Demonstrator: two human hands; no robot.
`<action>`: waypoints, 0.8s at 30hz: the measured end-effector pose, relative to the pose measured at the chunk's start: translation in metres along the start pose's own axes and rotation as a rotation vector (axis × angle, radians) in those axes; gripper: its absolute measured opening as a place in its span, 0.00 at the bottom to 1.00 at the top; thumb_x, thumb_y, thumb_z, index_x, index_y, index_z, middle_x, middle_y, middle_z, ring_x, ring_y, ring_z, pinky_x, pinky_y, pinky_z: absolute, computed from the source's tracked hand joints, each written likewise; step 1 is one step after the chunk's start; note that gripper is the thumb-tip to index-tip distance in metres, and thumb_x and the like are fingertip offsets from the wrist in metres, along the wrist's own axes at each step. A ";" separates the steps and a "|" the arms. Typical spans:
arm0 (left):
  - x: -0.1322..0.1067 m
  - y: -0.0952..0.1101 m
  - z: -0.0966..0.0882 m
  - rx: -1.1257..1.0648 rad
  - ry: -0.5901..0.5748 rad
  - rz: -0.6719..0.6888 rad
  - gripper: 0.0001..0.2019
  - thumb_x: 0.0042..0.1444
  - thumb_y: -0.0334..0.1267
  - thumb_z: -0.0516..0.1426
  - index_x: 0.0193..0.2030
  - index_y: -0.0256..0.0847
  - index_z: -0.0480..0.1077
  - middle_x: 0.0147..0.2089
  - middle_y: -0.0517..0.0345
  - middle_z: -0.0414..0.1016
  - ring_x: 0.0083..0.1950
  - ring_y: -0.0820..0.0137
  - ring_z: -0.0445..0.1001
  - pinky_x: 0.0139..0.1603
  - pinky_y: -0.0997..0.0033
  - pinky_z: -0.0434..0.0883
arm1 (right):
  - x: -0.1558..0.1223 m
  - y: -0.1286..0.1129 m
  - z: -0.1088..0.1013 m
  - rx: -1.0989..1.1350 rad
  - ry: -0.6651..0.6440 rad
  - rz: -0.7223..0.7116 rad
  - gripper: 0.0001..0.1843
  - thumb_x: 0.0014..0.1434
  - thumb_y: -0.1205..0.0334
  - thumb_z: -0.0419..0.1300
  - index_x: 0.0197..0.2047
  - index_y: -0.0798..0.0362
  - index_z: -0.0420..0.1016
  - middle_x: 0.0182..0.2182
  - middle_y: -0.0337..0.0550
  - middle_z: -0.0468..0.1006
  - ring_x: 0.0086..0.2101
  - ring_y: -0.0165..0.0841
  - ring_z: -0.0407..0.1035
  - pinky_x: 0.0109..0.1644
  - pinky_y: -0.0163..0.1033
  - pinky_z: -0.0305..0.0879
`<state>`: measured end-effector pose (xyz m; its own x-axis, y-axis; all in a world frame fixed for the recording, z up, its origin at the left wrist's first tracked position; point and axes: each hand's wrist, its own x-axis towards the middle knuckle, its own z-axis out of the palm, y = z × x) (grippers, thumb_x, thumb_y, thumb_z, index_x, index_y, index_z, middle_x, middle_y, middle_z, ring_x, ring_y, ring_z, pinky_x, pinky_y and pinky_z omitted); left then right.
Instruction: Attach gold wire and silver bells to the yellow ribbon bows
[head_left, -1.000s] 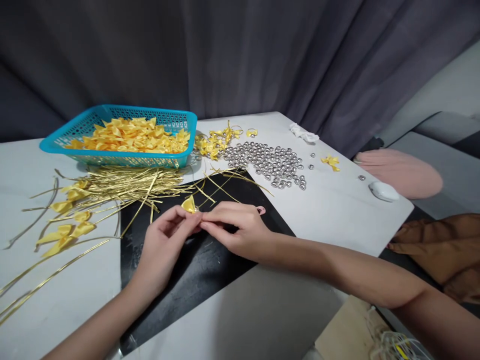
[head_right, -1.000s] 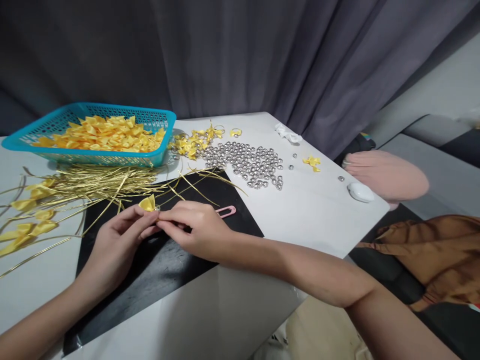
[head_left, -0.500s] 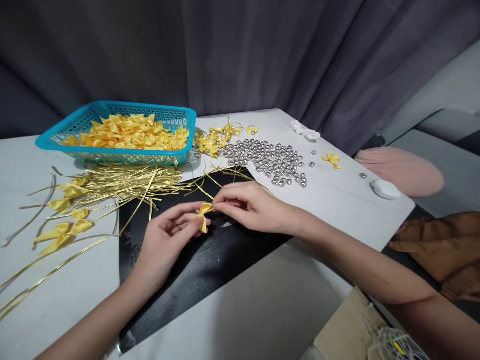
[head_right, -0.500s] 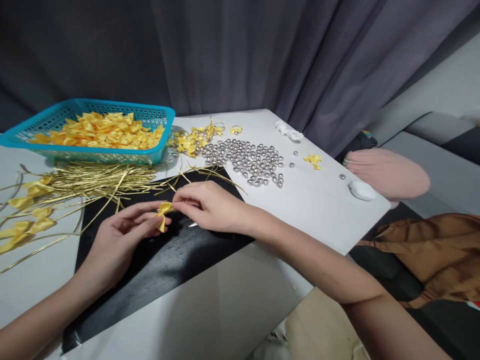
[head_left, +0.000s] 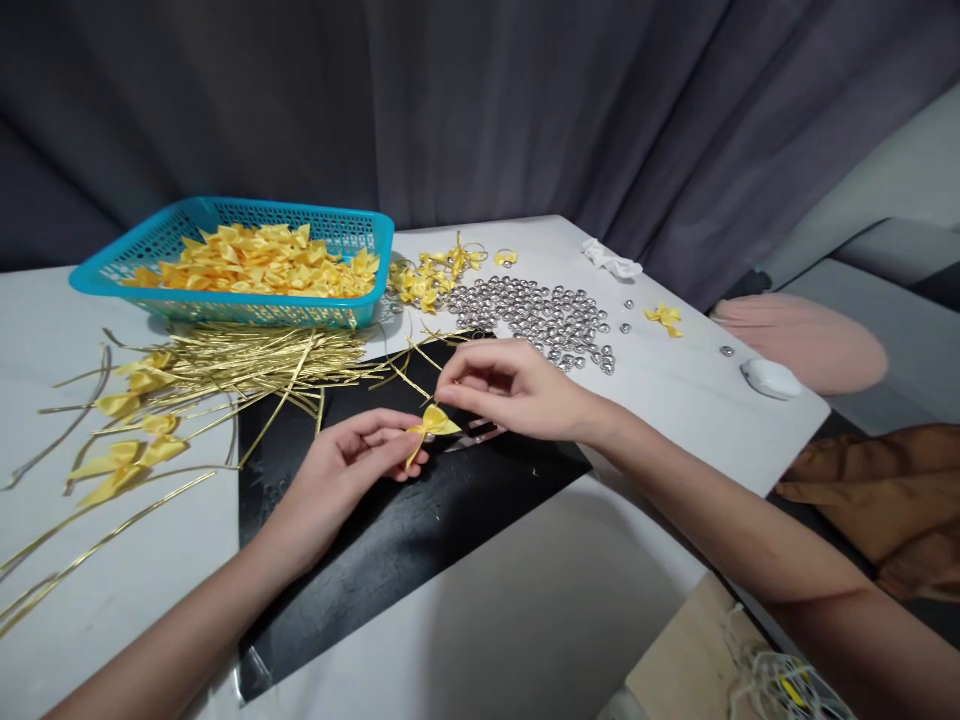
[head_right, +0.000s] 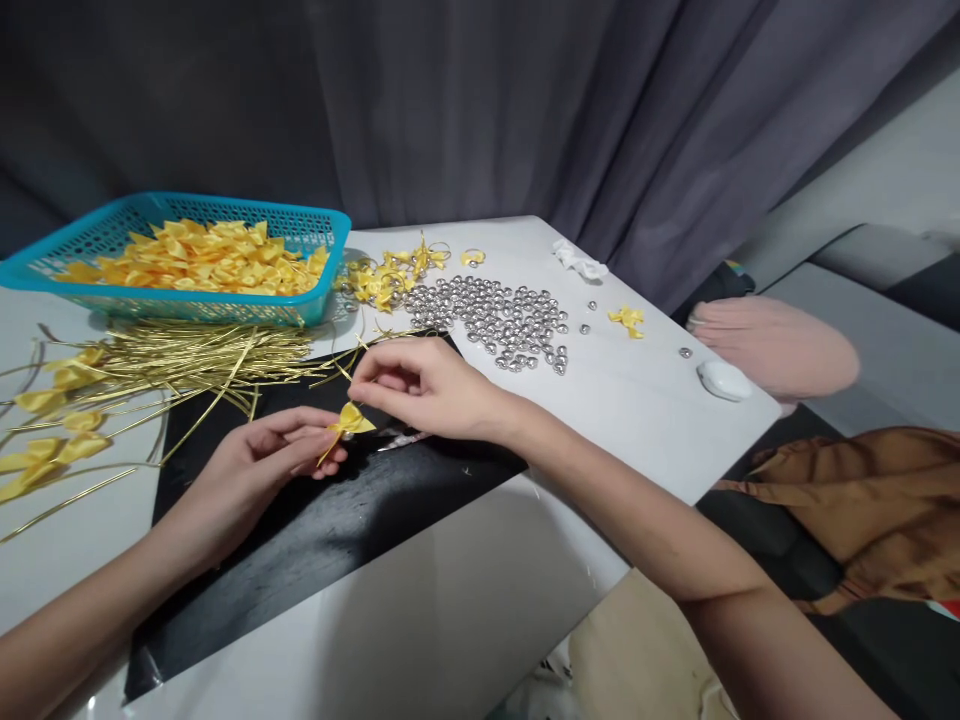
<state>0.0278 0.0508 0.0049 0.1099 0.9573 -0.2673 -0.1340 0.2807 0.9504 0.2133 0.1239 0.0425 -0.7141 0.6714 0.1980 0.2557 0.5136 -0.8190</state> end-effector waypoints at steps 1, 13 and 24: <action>0.000 0.000 0.001 0.051 0.003 0.008 0.10 0.46 0.41 0.64 0.34 0.40 0.78 0.26 0.58 0.77 0.26 0.74 0.70 0.27 0.78 0.69 | 0.001 0.001 0.002 0.023 0.015 0.020 0.10 0.59 0.60 0.56 0.30 0.58 0.70 0.19 0.32 0.58 0.20 0.21 0.52 0.24 0.28 0.49; 0.000 -0.005 0.000 0.091 0.187 0.095 0.11 0.43 0.45 0.66 0.33 0.43 0.80 0.29 0.57 0.80 0.30 0.71 0.74 0.33 0.75 0.70 | -0.006 0.006 0.032 0.492 0.021 0.431 0.20 0.46 0.54 0.68 0.35 0.56 0.66 0.29 0.35 0.71 0.15 0.17 0.57 0.14 0.26 0.56; -0.001 0.004 0.002 0.237 0.180 0.203 0.11 0.39 0.42 0.67 0.31 0.41 0.77 0.33 0.55 0.81 0.32 0.67 0.77 0.33 0.73 0.74 | -0.006 0.006 0.039 0.709 0.013 0.609 0.12 0.49 0.64 0.66 0.34 0.61 0.70 0.22 0.35 0.74 0.13 0.16 0.56 0.14 0.22 0.56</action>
<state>0.0293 0.0509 0.0088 -0.0731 0.9946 -0.0734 0.0991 0.0804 0.9918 0.1939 0.1025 0.0152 -0.5788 0.7261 -0.3712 0.1235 -0.3719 -0.9200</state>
